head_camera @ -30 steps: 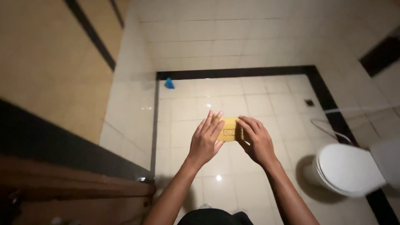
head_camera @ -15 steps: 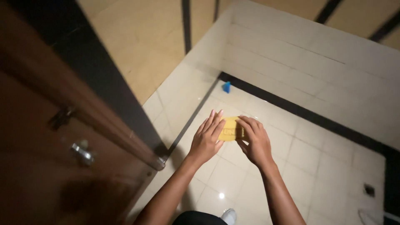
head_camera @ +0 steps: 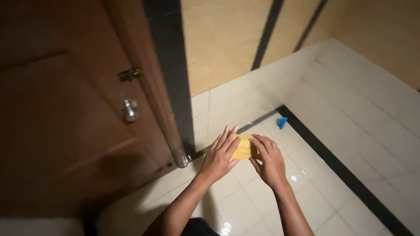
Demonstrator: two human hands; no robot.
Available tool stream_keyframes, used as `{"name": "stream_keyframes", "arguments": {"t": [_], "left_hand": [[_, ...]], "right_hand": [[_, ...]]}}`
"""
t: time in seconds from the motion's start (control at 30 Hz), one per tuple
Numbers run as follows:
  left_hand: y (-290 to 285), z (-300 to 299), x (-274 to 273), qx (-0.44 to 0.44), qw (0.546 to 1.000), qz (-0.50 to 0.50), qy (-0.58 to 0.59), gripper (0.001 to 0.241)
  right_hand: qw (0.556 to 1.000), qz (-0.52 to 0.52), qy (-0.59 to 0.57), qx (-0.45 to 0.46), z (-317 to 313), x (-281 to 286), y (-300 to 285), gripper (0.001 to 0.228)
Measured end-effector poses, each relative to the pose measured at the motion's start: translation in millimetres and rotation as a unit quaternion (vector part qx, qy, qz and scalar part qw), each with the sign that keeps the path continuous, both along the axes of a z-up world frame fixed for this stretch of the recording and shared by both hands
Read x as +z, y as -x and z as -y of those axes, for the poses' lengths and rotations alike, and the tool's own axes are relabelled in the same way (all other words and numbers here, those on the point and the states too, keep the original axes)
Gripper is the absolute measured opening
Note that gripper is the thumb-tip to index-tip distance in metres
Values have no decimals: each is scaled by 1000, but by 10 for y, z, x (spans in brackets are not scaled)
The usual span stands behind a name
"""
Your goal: The person washes their hands using a handheld bidet sprayer, then picks up a yellow sponge from the sink area. They proceed to scrub the tiled wall next to the bathroom door with the sponge, moving it up and down along the vertical grout lines.
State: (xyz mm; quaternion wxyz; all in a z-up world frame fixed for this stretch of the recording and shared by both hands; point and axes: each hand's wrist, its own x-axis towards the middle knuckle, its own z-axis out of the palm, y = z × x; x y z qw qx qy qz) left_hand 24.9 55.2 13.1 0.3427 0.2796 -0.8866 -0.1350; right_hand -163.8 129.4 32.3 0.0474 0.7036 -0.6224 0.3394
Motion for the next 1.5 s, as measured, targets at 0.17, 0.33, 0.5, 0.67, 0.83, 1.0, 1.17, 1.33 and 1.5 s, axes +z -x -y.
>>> {"name": "stream_keyframes", "arguments": {"t": [0.17, 0.33, 0.5, 0.67, 0.83, 1.0, 1.17, 1.33, 1.5], "left_hand": [[-265, -10, -20, 90, 996, 3, 10, 78], [-570, 163, -67, 170, 985, -5, 31, 71], [-774, 574, -71, 207, 977, -19, 53, 62], [-842, 1156, -211, 240, 969, -11, 62, 61], [-938, 1637, -102, 258, 965, 6, 57, 64], [-971, 1839, -30, 298, 953, 7, 59, 75], [-871, 1957, -42, 294, 953, -33, 58, 75], [-675, 2030, -105, 290, 954, -69, 33, 77], [-439, 2082, -380, 302, 944, -132, -8, 80]], "right_hand": [[996, -11, 12, 87, 350, -14, -163, 65], [986, -26, -1, 164, 829, 4, -430, 67], [976, -40, 6, 216, 1382, 43, -639, 78], [974, -43, 4, 223, 2050, -62, -752, 82], [978, -43, 49, 197, 2720, -288, -851, 71], [988, 3, 83, 129, 3082, -403, -964, 63], [991, 57, 79, 97, 3286, -477, -1031, 60], [987, 87, 105, 89, 3450, -526, -979, 62], [979, 122, 78, 145, 3435, -459, -931, 67]]}}
